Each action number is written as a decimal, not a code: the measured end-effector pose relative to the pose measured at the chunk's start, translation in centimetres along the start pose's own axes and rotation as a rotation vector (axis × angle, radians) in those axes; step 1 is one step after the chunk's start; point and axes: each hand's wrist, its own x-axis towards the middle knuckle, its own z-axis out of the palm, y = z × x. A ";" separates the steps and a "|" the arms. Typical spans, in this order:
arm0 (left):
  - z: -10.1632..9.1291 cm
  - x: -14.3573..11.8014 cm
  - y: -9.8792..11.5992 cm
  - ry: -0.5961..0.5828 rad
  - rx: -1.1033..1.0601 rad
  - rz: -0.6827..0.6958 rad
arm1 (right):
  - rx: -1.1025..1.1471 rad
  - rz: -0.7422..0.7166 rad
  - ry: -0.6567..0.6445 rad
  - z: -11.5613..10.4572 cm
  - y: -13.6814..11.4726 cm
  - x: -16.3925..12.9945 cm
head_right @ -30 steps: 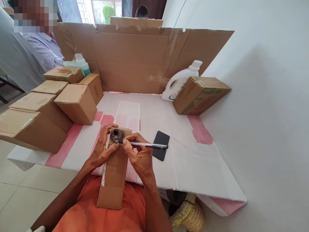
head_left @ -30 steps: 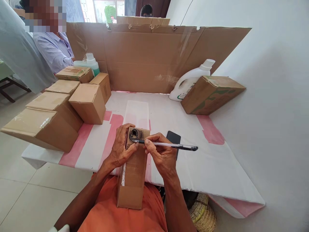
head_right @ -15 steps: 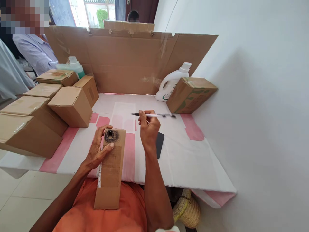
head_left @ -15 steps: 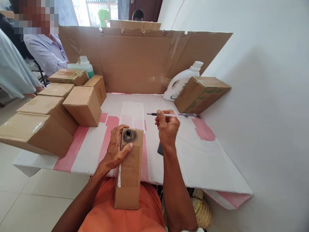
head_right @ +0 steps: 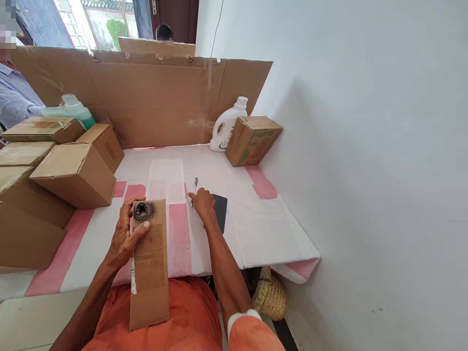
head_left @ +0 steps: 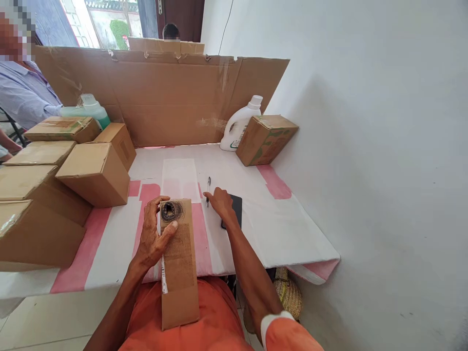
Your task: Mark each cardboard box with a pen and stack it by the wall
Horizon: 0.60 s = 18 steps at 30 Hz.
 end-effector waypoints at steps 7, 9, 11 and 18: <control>0.3 0.0 0.0 0.017 0.009 0.034 | 0.033 0.261 0.136 1.0 7.1 -6.2; 0.5 0.1 0.3 0.006 0.013 0.043 | 0.124 0.265 0.104 1.5 8.0 -6.2; 0.7 0.2 0.5 -0.006 0.019 0.049 | 0.197 0.256 0.099 1.8 8.2 -5.5; 0.5 0.0 0.1 0.011 -0.018 0.009 | 0.601 0.172 0.061 2.2 9.0 -3.7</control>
